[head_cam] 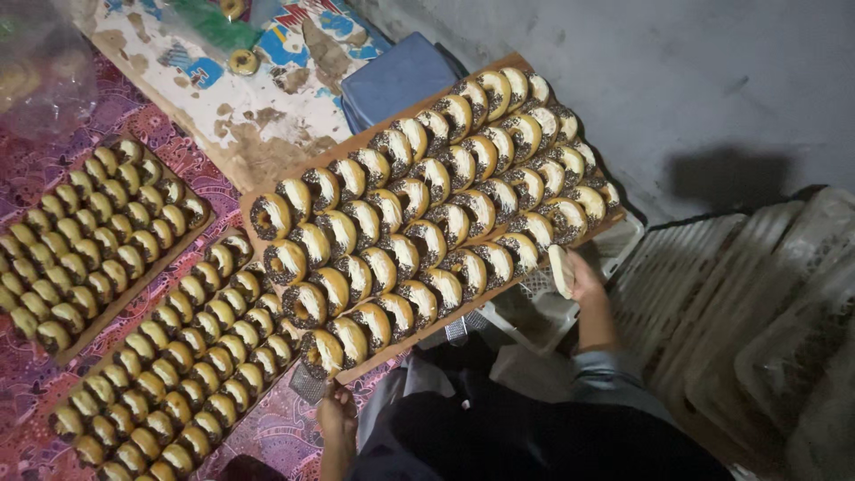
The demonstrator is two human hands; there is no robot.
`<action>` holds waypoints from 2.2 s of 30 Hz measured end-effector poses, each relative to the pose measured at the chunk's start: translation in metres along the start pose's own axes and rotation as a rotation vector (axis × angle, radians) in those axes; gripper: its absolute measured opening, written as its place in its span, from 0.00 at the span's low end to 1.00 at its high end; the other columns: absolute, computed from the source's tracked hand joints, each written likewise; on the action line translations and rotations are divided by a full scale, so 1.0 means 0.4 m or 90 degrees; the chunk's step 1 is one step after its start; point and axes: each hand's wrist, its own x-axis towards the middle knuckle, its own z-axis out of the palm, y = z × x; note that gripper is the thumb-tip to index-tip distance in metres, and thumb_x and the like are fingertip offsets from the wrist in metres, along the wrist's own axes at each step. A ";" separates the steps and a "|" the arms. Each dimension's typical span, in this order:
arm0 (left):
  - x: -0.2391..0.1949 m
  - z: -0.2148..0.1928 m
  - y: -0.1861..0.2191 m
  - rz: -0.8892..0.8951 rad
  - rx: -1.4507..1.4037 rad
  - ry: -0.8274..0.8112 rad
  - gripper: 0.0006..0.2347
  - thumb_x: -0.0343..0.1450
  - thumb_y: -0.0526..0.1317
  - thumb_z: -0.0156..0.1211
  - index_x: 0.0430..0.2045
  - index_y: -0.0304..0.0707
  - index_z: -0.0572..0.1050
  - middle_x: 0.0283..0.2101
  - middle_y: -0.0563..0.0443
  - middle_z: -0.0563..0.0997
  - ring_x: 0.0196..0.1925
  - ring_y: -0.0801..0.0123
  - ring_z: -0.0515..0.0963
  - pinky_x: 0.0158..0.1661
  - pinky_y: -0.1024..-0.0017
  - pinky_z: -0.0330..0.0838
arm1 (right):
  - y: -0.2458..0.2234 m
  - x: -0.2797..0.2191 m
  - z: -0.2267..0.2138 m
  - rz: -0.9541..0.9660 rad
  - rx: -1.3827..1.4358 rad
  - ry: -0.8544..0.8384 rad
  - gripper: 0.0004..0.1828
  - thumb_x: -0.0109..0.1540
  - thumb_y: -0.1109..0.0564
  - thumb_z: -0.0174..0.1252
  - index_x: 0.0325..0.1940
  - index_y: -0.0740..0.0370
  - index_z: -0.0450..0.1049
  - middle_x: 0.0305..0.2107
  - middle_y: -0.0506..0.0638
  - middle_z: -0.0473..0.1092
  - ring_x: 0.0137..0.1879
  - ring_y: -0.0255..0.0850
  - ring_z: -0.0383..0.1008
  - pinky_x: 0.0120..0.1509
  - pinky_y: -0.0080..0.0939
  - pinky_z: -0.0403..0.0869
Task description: The person grates a white block over trays of crescent-shaped pastries, adding a white topping to each pastry in sequence. The person uses a handheld grater and moves systematically across the trays.
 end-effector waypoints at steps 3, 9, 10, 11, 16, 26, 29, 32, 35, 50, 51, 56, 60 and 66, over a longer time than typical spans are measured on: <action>0.005 -0.009 0.001 0.006 0.009 0.040 0.02 0.75 0.33 0.54 0.36 0.33 0.72 0.32 0.54 0.76 0.24 0.80 0.65 0.21 0.82 0.57 | 0.021 0.021 -0.005 -0.032 0.016 0.107 0.20 0.68 0.42 0.52 0.53 0.59 0.74 0.40 0.52 0.76 0.42 0.43 0.79 0.44 0.48 0.80; 0.049 -0.026 0.043 0.060 0.100 0.062 0.04 0.77 0.35 0.57 0.34 0.34 0.73 0.30 0.54 0.74 0.25 0.77 0.66 0.23 0.79 0.60 | 0.084 0.015 -0.004 -0.099 0.135 0.095 0.19 0.69 0.43 0.54 0.53 0.59 0.74 0.42 0.51 0.76 0.44 0.45 0.78 0.48 0.48 0.79; 0.067 -0.025 0.059 0.064 0.096 0.043 0.03 0.77 0.35 0.57 0.34 0.34 0.73 0.30 0.55 0.74 0.25 0.78 0.67 0.23 0.79 0.60 | 0.099 0.004 -0.008 -0.100 0.141 0.086 0.19 0.68 0.43 0.54 0.53 0.58 0.74 0.42 0.51 0.76 0.44 0.44 0.79 0.48 0.48 0.79; 0.087 -0.023 0.077 0.067 0.092 0.025 0.03 0.77 0.35 0.57 0.35 0.35 0.73 0.30 0.55 0.74 0.25 0.78 0.67 0.23 0.80 0.61 | 0.119 -0.005 -0.017 -0.100 0.147 0.077 0.18 0.68 0.43 0.54 0.53 0.57 0.74 0.41 0.50 0.76 0.44 0.44 0.79 0.48 0.48 0.79; 0.152 0.006 0.178 0.106 0.145 -0.003 0.03 0.74 0.31 0.57 0.37 0.39 0.72 0.31 0.56 0.75 0.26 0.79 0.71 0.24 0.81 0.61 | 0.220 -0.146 -0.018 -0.183 0.225 -0.140 0.19 0.71 0.47 0.53 0.58 0.62 0.74 0.45 0.52 0.76 0.47 0.42 0.78 0.51 0.45 0.77; 0.234 0.132 0.344 0.066 0.305 -0.063 0.02 0.76 0.34 0.58 0.34 0.37 0.72 0.28 0.55 0.73 0.20 0.79 0.66 0.17 0.81 0.57 | 0.383 -0.248 0.016 -0.040 0.130 -0.068 0.19 0.69 0.45 0.52 0.55 0.62 0.73 0.41 0.51 0.75 0.44 0.42 0.77 0.48 0.45 0.76; 0.292 0.157 0.379 0.008 0.255 -0.186 0.06 0.73 0.34 0.49 0.34 0.32 0.74 0.27 0.50 0.76 0.21 0.75 0.70 0.18 0.80 0.62 | 0.404 -0.259 0.012 -0.035 0.137 0.006 0.19 0.69 0.45 0.52 0.53 0.61 0.73 0.40 0.51 0.74 0.43 0.42 0.76 0.47 0.45 0.76; 0.343 0.190 0.394 -0.002 0.253 -0.157 0.04 0.75 0.33 0.51 0.35 0.31 0.74 0.29 0.49 0.76 0.22 0.77 0.68 0.20 0.82 0.59 | 0.410 -0.274 0.005 -0.041 0.149 0.057 0.19 0.69 0.44 0.51 0.52 0.61 0.73 0.38 0.51 0.74 0.42 0.43 0.76 0.46 0.46 0.76; 0.354 0.208 0.395 0.001 0.248 -0.098 0.04 0.77 0.32 0.54 0.35 0.29 0.73 0.31 0.50 0.76 0.24 0.80 0.66 0.20 0.84 0.56 | 0.409 -0.289 -0.012 -0.044 0.175 0.096 0.19 0.68 0.44 0.51 0.51 0.61 0.73 0.37 0.51 0.73 0.41 0.43 0.75 0.45 0.46 0.75; 0.117 0.166 0.117 0.486 0.311 0.249 0.11 0.78 0.43 0.49 0.34 0.33 0.73 0.27 0.48 0.79 0.21 0.71 0.75 0.19 0.70 0.68 | 0.393 -0.484 -0.107 -0.004 0.353 -0.168 0.22 0.67 0.51 0.49 0.58 0.71 0.67 0.46 0.60 0.73 0.47 0.48 0.77 0.52 0.49 0.77; 0.126 0.184 0.081 0.528 0.387 0.183 0.10 0.76 0.42 0.51 0.32 0.34 0.73 0.28 0.47 0.78 0.24 0.67 0.75 0.23 0.67 0.68 | 0.365 -0.490 -0.107 -0.148 0.159 -0.173 0.21 0.67 0.53 0.50 0.60 0.69 0.67 0.48 0.59 0.73 0.50 0.46 0.75 0.55 0.46 0.75; 0.163 0.396 -0.152 0.559 0.798 -0.262 0.13 0.76 0.40 0.42 0.38 0.33 0.76 0.34 0.47 0.78 0.33 0.62 0.76 0.33 0.65 0.69 | 0.170 -0.418 0.024 -0.229 0.080 -0.130 0.22 0.60 0.61 0.59 0.58 0.65 0.69 0.47 0.57 0.73 0.47 0.46 0.78 0.43 0.47 0.80; 0.106 0.650 -0.388 -0.142 0.473 -0.444 0.15 0.80 0.49 0.40 0.38 0.38 0.72 0.18 0.60 0.69 0.15 0.78 0.65 0.17 0.75 0.57 | -0.041 -0.305 0.251 -0.430 -0.147 0.076 0.20 0.60 0.61 0.65 0.57 0.64 0.75 0.49 0.55 0.75 0.48 0.41 0.77 0.49 0.40 0.76; 0.101 0.951 -0.505 -0.031 0.579 -0.495 0.11 0.80 0.43 0.39 0.35 0.38 0.69 0.15 0.56 0.69 0.10 0.75 0.64 0.11 0.72 0.59 | -0.276 -0.144 0.533 -0.696 -0.626 0.161 0.21 0.56 0.54 0.70 0.53 0.61 0.78 0.39 0.58 0.79 0.44 0.49 0.82 0.50 0.46 0.77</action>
